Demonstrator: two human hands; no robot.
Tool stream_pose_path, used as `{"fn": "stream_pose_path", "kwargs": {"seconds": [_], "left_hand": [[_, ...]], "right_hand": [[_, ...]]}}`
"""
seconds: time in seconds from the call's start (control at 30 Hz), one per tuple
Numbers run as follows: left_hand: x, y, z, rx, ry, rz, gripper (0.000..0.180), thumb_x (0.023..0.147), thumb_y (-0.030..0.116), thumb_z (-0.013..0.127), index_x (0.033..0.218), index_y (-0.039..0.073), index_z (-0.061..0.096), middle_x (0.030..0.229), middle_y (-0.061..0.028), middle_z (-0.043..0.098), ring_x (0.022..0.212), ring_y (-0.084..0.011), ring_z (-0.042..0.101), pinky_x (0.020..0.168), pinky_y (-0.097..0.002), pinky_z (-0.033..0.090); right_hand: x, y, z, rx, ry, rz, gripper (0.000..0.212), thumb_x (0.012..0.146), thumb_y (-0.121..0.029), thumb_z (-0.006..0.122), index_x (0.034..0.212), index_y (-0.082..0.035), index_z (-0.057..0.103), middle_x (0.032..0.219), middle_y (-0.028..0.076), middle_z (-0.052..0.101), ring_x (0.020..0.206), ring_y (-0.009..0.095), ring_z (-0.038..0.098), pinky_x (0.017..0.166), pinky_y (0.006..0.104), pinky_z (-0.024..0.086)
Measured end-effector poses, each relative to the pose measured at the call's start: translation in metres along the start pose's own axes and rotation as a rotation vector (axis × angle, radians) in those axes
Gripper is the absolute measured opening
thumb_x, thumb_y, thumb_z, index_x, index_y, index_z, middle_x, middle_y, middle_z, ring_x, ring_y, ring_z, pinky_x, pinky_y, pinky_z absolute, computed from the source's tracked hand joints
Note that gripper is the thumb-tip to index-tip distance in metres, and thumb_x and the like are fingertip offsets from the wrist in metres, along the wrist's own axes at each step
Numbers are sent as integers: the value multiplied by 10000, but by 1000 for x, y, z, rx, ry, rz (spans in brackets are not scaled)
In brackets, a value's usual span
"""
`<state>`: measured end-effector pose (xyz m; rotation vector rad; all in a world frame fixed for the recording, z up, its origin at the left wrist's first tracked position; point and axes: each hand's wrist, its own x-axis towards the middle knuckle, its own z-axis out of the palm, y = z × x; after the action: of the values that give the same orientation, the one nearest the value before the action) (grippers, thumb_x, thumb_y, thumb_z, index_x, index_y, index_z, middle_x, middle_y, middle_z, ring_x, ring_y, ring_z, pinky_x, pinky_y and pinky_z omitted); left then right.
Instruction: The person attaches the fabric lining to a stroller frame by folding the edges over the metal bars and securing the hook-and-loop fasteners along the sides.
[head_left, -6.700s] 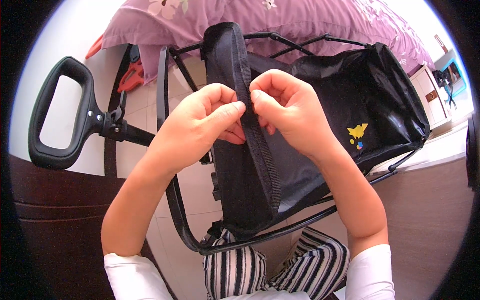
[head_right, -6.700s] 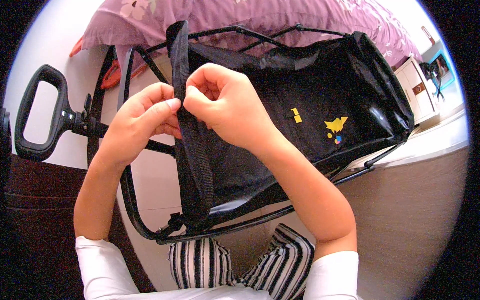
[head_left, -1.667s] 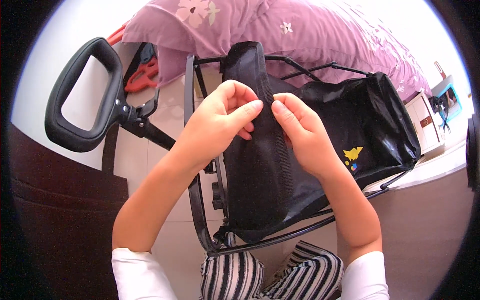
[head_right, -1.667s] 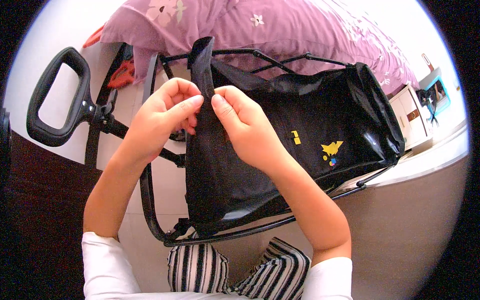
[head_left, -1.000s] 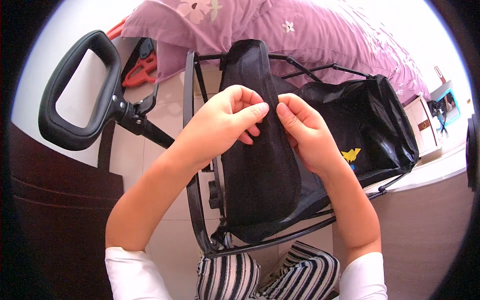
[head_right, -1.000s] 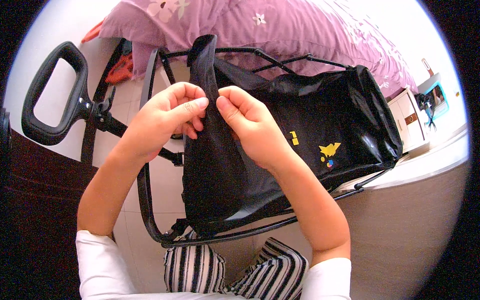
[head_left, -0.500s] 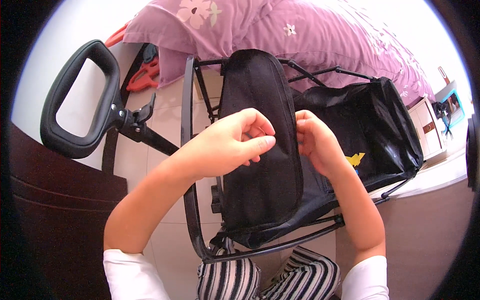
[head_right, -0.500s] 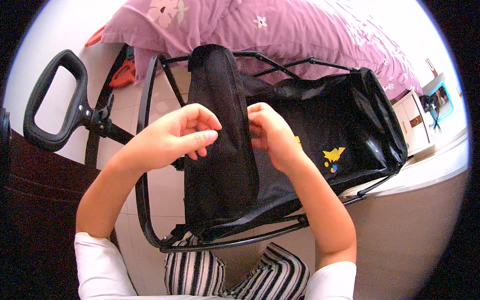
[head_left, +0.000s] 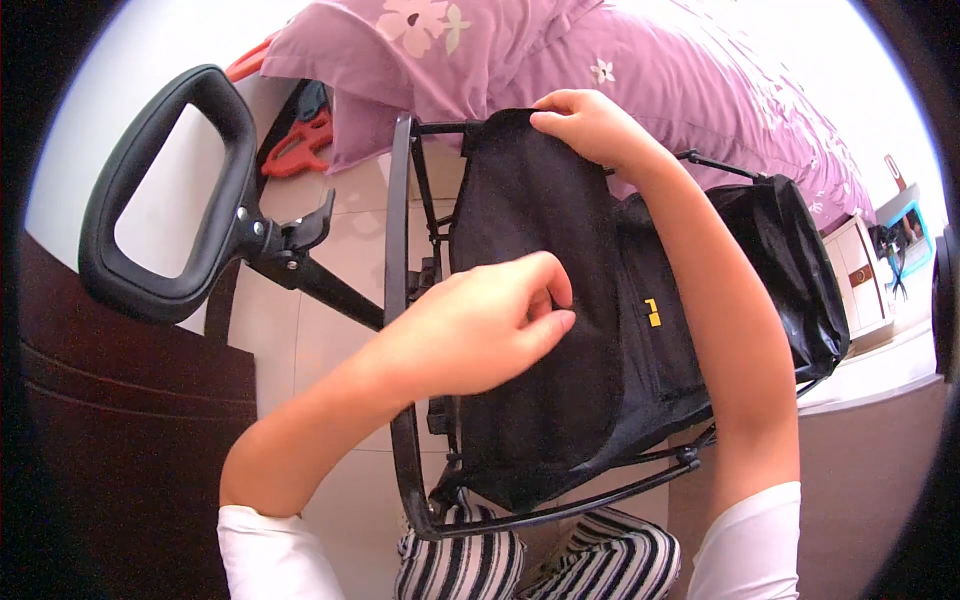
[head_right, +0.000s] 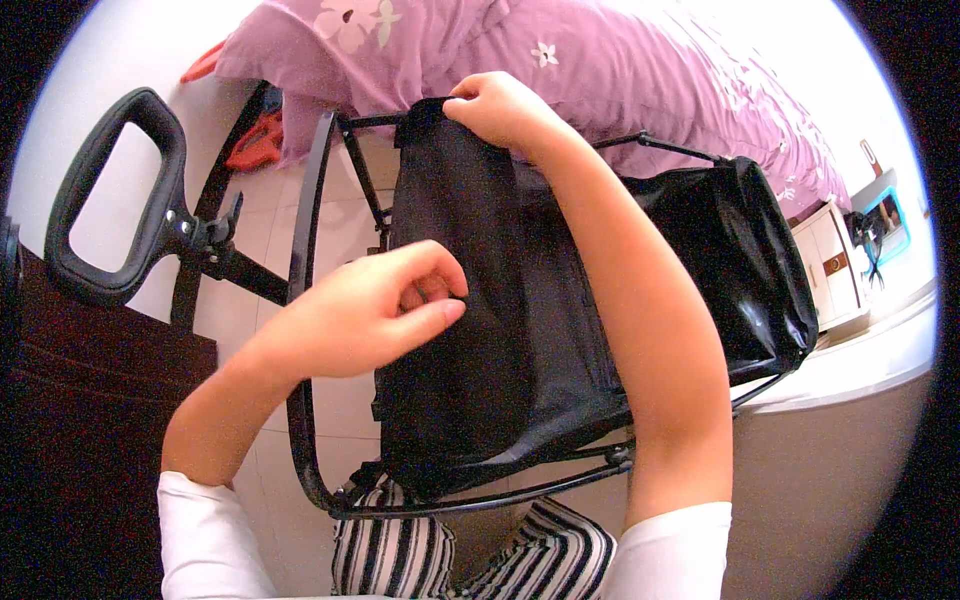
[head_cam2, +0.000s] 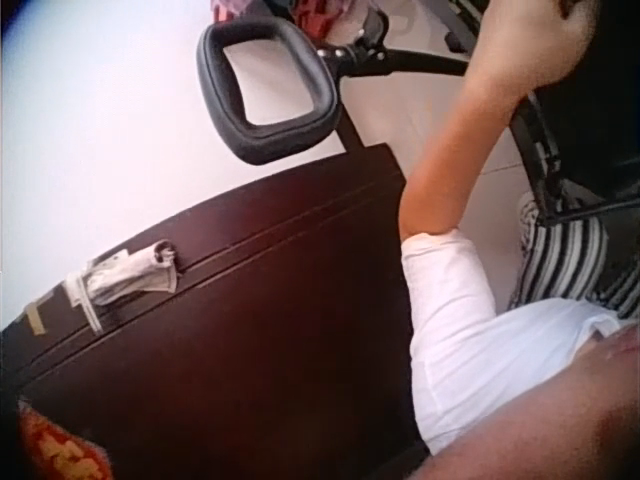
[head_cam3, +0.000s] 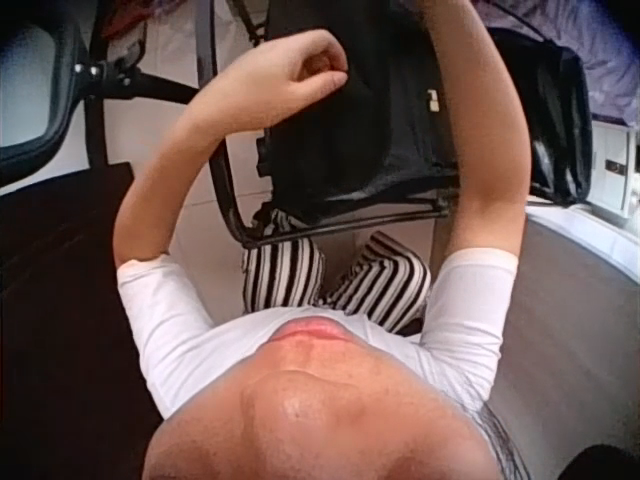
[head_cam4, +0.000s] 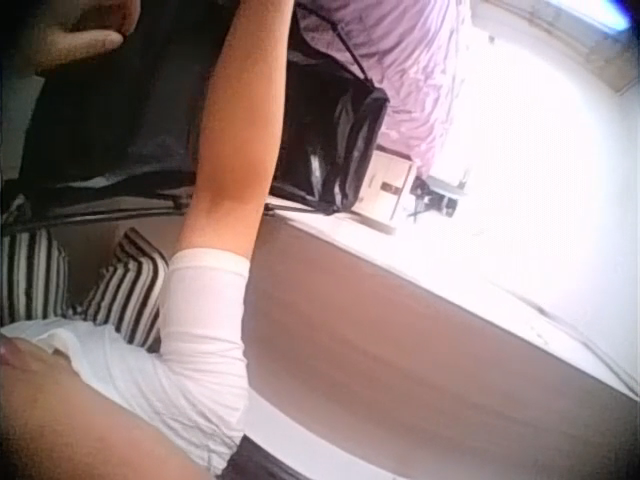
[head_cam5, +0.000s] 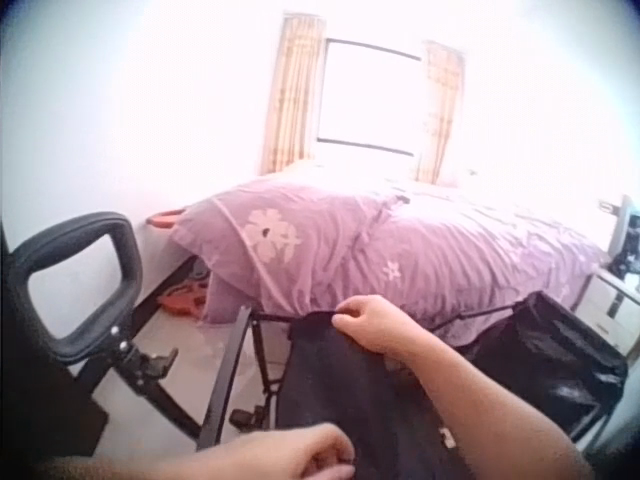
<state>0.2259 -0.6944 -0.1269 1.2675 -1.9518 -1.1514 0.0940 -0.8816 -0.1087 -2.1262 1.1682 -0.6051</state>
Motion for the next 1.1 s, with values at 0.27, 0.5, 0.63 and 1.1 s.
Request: {"fn": "stream_pose_path", "kwargs": {"seconds": [0.27, 0.5, 0.63, 1.1], "left_hand": [[-6, -5, 7, 488, 93, 125, 166, 826, 219, 567, 849, 60, 523, 752, -118, 603, 732, -304, 602, 636, -399, 471], [-6, -3, 8, 428, 79, 156, 166, 837, 225, 548, 836, 62, 517, 750, -115, 602, 743, -298, 605, 643, -406, 475], [-7, -4, 6, 419, 84, 170, 166, 834, 225, 554, 830, 62, 519, 747, -112, 602, 738, -295, 606, 638, -403, 476], [-9, 5, 6, 295, 254, 150, 145, 818, 197, 592, 882, 71, 562, 693, -111, 601, 670, -297, 602, 596, -379, 459]], "right_hand": [[22, -8, 5, 254, -198, 271, 263, 846, -216, 604, 1027, -26, 628, 853, 31, 641, 695, 93, 596, 632, 236, 490], [22, 23, 6, 685, -198, 328, 230, 836, -180, 615, 1002, -20, 623, 876, 40, 654, 723, 113, 622, 656, 243, 512], [20, 20, 5, 676, -75, 268, 195, 837, -168, 618, 976, -32, 633, 860, 35, 654, 722, 114, 624, 670, 235, 510], [-95, 6, 2, 893, -236, 273, 327, 852, -174, 594, 1132, -28, 509, 977, 64, 619, 833, 154, 626, 702, 304, 538]]}}
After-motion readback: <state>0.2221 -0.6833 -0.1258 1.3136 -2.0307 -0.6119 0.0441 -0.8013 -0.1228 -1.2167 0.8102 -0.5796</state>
